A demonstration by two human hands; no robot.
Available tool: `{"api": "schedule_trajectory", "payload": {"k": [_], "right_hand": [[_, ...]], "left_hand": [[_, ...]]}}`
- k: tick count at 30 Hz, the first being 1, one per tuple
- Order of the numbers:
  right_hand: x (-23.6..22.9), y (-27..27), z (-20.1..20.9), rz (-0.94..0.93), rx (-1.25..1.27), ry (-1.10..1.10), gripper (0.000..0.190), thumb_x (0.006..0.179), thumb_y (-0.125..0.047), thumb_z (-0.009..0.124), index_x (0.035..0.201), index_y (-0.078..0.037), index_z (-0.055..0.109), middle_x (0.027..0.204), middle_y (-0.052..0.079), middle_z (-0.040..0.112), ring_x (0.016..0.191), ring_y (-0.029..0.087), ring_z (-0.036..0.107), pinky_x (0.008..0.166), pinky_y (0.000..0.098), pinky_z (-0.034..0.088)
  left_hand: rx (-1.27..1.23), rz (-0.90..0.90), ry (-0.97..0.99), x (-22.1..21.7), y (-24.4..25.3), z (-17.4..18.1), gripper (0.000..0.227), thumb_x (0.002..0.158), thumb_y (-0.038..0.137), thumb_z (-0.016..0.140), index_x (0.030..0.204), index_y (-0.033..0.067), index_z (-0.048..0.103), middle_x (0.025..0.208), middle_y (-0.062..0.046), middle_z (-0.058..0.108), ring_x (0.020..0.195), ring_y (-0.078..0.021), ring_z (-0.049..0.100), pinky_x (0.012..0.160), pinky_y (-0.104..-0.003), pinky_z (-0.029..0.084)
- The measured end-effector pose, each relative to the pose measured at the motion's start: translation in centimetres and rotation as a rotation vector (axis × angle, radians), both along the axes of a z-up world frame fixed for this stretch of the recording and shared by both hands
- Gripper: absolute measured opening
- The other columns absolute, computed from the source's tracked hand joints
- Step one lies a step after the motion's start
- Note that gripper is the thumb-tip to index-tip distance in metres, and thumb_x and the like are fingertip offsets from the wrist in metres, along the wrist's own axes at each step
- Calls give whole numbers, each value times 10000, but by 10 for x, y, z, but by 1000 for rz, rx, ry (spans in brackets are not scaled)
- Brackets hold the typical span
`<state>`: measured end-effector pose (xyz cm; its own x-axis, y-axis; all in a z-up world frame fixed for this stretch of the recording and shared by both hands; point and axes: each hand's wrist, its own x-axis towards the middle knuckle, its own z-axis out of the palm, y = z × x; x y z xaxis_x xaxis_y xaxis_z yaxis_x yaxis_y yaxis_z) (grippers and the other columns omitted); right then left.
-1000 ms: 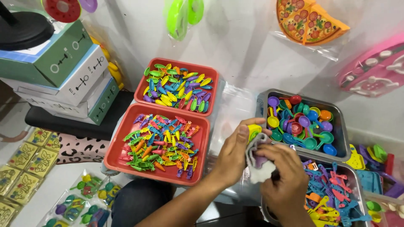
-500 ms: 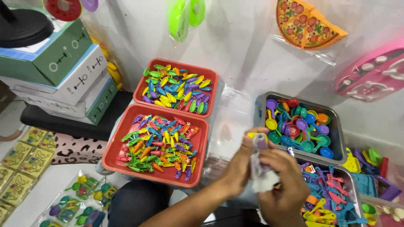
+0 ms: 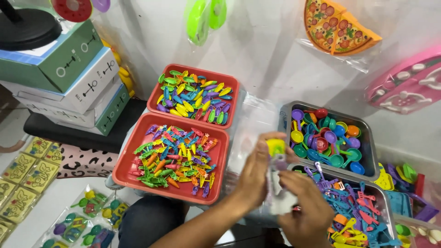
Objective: The person wipes small plastic toys with a cloth, picking them from trays and placing them on a surface. They handle various toy shapes and colors, including a yellow toy, a red pacifier, and a blue fork, wiping each with a purple cloth.
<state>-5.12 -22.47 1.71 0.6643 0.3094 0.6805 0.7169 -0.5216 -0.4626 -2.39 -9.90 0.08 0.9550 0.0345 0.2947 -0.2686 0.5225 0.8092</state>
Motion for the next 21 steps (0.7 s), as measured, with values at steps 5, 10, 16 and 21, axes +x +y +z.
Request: {"api": "schedule_trajectory", "payload": {"k": [5, 10, 16, 21], "right_hand": [[-6, 2, 5, -59, 86, 38, 443, 592, 121, 709, 1028, 47, 685, 1019, 158, 750, 982, 279, 740, 938, 370, 585], [-5, -9, -20, -88, 343, 413, 360, 726, 139, 646, 1063, 42, 728, 903, 120, 774, 727, 138, 673, 677, 238, 532], [-5, -25, -27, -216, 394, 362, 367, 729, 174, 693, 1089, 109, 667, 1083, 210, 742, 917, 244, 720, 853, 321, 579], [-3, -27, -34, -264, 467, 434, 355, 771, 134, 677, 1123, 86, 658, 1072, 180, 726, 913, 217, 676, 862, 309, 544]], "left_hand": [[217, 67, -90, -18, 8, 22, 694, 1046, 613, 162, 1390, 82, 447, 1147, -147, 626, 1082, -247, 674, 890, -411, 570], [464, 288, -180, -18, 17, 31, 772, 1043, 684, 122, 1397, 66, 421, 1281, -190, 632, 1195, -327, 682, 914, -443, 591], [655, 411, -413, -20, 15, 28, 668, 1103, 598, 233, 1366, 34, 476, 1295, -200, 614, 1001, -337, 682, 815, -413, 538], [769, 475, -458, -17, 15, 20, 605, 1094, 558, 288, 1379, 61, 483, 1341, -169, 622, 1082, -335, 714, 859, -411, 571]]}}
